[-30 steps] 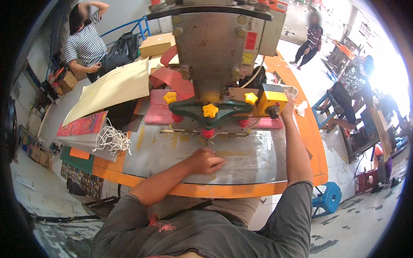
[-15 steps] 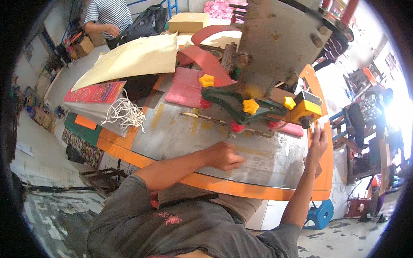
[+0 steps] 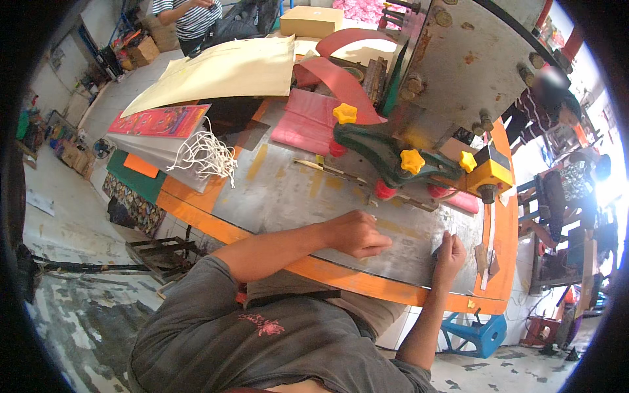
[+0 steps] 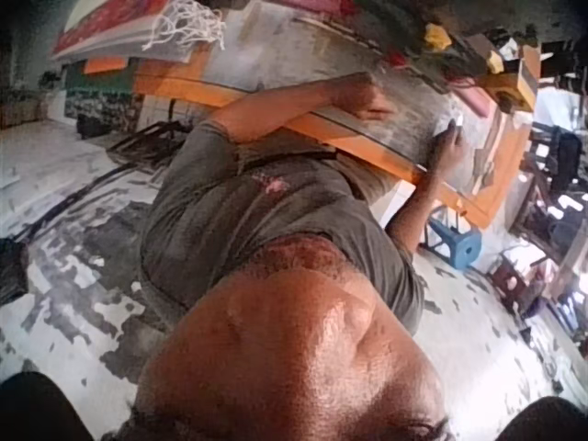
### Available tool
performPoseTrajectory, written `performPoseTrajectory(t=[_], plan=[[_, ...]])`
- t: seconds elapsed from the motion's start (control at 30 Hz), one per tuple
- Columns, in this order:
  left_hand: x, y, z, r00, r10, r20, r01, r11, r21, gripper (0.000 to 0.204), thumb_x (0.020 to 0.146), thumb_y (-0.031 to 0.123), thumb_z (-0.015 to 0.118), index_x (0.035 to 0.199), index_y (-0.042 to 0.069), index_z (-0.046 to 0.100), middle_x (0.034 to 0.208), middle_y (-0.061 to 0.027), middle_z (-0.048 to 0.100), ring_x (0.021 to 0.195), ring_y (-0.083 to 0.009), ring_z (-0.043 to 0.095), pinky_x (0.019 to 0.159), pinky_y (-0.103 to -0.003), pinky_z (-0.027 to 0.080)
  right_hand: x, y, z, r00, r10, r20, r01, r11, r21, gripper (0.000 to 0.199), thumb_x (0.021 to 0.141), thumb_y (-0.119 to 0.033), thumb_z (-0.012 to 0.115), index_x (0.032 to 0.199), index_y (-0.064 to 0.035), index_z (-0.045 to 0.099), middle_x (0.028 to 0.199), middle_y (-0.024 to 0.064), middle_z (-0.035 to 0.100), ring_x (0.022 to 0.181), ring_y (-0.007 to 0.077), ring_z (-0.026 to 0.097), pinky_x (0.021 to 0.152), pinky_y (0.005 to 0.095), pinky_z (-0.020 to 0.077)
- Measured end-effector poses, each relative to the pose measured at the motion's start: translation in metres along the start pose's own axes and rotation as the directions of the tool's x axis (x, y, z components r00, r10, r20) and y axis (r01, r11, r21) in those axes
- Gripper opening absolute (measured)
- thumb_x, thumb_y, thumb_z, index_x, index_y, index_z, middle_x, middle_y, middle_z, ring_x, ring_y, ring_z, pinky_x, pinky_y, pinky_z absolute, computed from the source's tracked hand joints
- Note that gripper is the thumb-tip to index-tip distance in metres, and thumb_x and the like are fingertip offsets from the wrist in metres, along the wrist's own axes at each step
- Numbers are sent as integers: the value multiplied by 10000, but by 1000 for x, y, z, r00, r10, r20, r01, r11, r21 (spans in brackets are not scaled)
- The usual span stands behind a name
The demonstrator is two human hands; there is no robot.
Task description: The person uses a press machine to secure materials, then by hand wraps a small white piece and a yellow strip around the edge of a pink plastic object, securing them through a hole.
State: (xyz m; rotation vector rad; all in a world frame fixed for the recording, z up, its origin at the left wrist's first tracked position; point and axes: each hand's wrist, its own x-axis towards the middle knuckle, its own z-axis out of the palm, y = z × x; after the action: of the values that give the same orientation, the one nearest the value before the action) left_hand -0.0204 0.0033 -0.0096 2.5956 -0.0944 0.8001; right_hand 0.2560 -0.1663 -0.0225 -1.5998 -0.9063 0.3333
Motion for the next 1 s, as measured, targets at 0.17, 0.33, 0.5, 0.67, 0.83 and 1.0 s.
performPoseTrajectory(t=[0.17,0.33,0.5,0.67,0.83,1.0], plan=[[-1,-4,4,1000,23,-9,-23,1000,4,198,909,264,741,1062,138,749,666,-98,658,654,-325,691,671,-456,550,-5,-12,9,989,-138,43,145,920,-365,464,1066,-213,702,709,-70,441,648,-25,361,611,94,332,550,324,297],[2,0,-1,998,54,-12,-54,998,-33,210,891,226,746,1069,115,759,680,-90,671,655,-318,691,665,-442,556,-6,-20,14,993,-115,30,118,910,-398,434,1000,-186,730,714,-2,460,615,87,353,596,186,348,560,389,337],[1,2,0,1000,9,6,-9,999,-52,138,939,269,695,987,141,676,687,-93,665,688,-352,683,703,-480,522,-11,-46,23,990,-109,95,142,864,-483,401,982,-153,724,716,15,477,605,144,385,562,240,357,549,413,352],[3,3,-4,999,50,-12,-50,998,-26,204,879,200,764,1063,113,756,688,-89,669,648,-316,672,649,-434,540,-12,-43,23,983,-138,119,179,851,-494,399,979,-140,719,708,13,470,603,163,404,546,256,389,553,419,368],[-1,6,-4,971,162,-176,-149,985,84,244,887,225,771,1119,152,760,686,-43,627,617,-257,636,642,-411,527,-12,-40,25,985,-124,119,167,854,-493,421,987,-148,725,706,13,456,604,157,390,553,242,375,551,416,358],[0,25,-47,884,256,-391,-183,959,216,143,934,225,722,1029,121,747,662,-5,571,610,-266,622,601,-405,512,-13,-38,24,986,-104,130,156,854,-496,432,993,-150,723,711,15,441,614,132,359,577,220,328,550,414,331]])
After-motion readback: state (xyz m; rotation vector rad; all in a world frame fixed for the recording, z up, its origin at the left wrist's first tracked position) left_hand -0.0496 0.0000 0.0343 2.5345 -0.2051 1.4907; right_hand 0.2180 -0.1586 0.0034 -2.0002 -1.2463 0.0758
